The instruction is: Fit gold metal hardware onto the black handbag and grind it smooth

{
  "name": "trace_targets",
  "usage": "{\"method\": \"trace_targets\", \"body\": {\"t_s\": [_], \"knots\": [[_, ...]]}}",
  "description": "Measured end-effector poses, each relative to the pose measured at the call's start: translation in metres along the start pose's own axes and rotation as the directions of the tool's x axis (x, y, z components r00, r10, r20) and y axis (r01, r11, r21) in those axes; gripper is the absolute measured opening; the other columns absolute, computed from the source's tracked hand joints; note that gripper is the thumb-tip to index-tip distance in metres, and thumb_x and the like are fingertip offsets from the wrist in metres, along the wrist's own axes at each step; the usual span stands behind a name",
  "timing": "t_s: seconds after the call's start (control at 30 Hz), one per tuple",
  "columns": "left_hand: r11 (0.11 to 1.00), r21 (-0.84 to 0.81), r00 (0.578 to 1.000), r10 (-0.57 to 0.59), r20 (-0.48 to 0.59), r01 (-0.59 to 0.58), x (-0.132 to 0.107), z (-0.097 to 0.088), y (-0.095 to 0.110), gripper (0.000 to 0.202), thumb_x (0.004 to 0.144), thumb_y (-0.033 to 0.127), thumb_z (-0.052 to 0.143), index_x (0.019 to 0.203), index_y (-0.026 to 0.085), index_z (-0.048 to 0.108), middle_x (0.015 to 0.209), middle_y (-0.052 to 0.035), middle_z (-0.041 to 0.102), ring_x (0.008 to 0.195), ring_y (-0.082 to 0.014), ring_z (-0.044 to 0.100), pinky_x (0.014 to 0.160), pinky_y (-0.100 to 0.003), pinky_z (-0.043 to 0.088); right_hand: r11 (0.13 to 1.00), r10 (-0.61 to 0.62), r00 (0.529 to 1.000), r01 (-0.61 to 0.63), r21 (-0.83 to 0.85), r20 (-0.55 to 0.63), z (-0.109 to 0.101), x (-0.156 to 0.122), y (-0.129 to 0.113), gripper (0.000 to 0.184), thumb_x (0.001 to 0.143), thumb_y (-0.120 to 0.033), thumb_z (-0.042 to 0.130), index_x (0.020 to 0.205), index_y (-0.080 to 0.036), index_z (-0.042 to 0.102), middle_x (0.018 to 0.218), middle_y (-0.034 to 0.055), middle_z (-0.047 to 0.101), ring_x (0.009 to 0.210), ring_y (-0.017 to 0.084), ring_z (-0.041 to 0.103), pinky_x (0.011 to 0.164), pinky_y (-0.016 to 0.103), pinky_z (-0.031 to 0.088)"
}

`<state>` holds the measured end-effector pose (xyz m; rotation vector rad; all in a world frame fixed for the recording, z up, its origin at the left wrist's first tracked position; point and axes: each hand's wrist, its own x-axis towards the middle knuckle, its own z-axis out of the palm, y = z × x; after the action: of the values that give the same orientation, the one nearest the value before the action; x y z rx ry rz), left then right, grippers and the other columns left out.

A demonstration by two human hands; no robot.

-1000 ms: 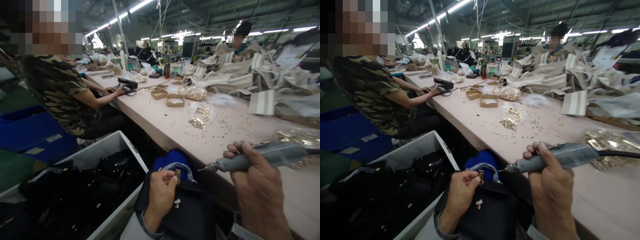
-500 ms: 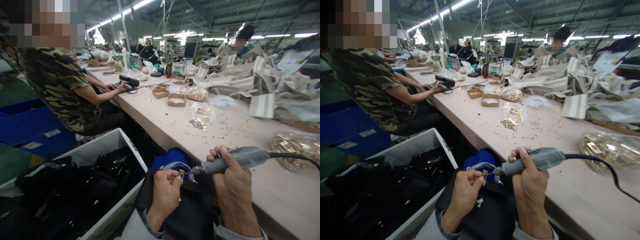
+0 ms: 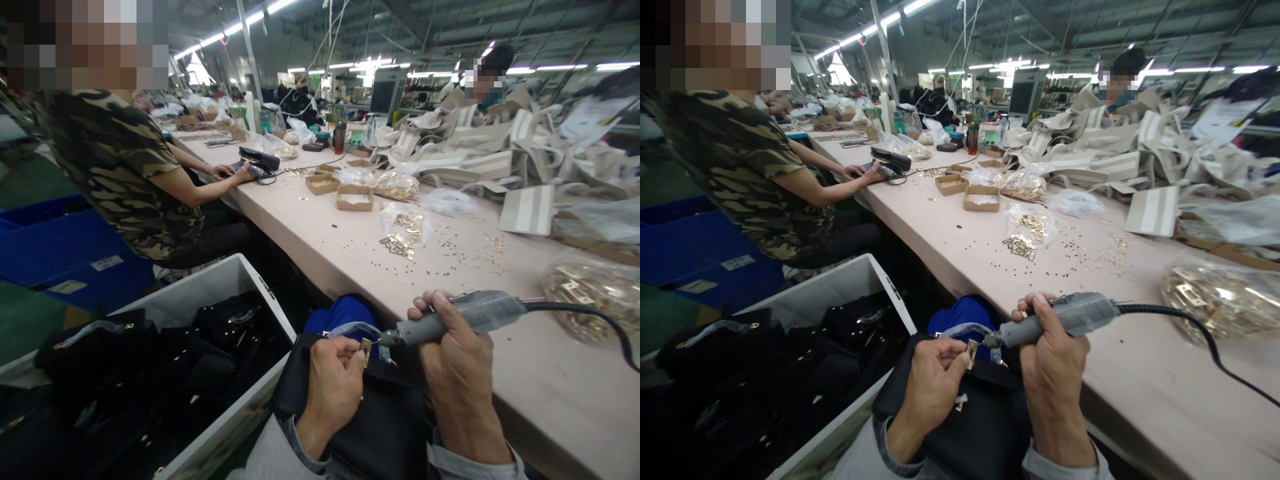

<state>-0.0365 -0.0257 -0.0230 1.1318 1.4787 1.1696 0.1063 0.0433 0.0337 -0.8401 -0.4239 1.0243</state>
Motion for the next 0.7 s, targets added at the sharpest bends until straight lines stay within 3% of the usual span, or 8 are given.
{"method": "trace_targets", "body": {"t_s": [0.43, 0.7], "knots": [[1.000, -0.022, 1.000, -0.012, 0.004, 0.012, -0.0012, -0.0025, -0.0020, 0.016, 0.084, 0.021, 0.064, 0.079, 0.015, 0.078, 0.073, -0.0079, 0.078, 0.065, -0.0228, 0.073, 0.056, -0.026, 0.048, 0.999, -0.033, 0.999, 0.033, 0.005, 0.039, -0.0002, -0.0032, 0.0044, 0.039, 0.067, -0.019, 0.093, 0.093, -0.017, 0.063, 0.079, -0.0004, 0.062, 0.072, 0.015, 0.061, 0.058, 0.025, 0.055], [1.000, -0.015, 1.000, -0.006, -0.019, 0.006, 0.0015, -0.0036, 0.0031, 0.023, 0.086, 0.030, 0.068, 0.074, 0.016, 0.080, 0.072, -0.0073, 0.078, 0.067, -0.0236, 0.072, 0.060, -0.027, 0.049, 1.000, -0.028, 0.999, 0.028, 0.007, 0.027, 0.0023, -0.0059, 0.0002, 0.040, 0.066, -0.018, 0.093, 0.092, -0.017, 0.063, 0.079, -0.0002, 0.062, 0.073, 0.016, 0.062, 0.058, 0.025, 0.055]]}}
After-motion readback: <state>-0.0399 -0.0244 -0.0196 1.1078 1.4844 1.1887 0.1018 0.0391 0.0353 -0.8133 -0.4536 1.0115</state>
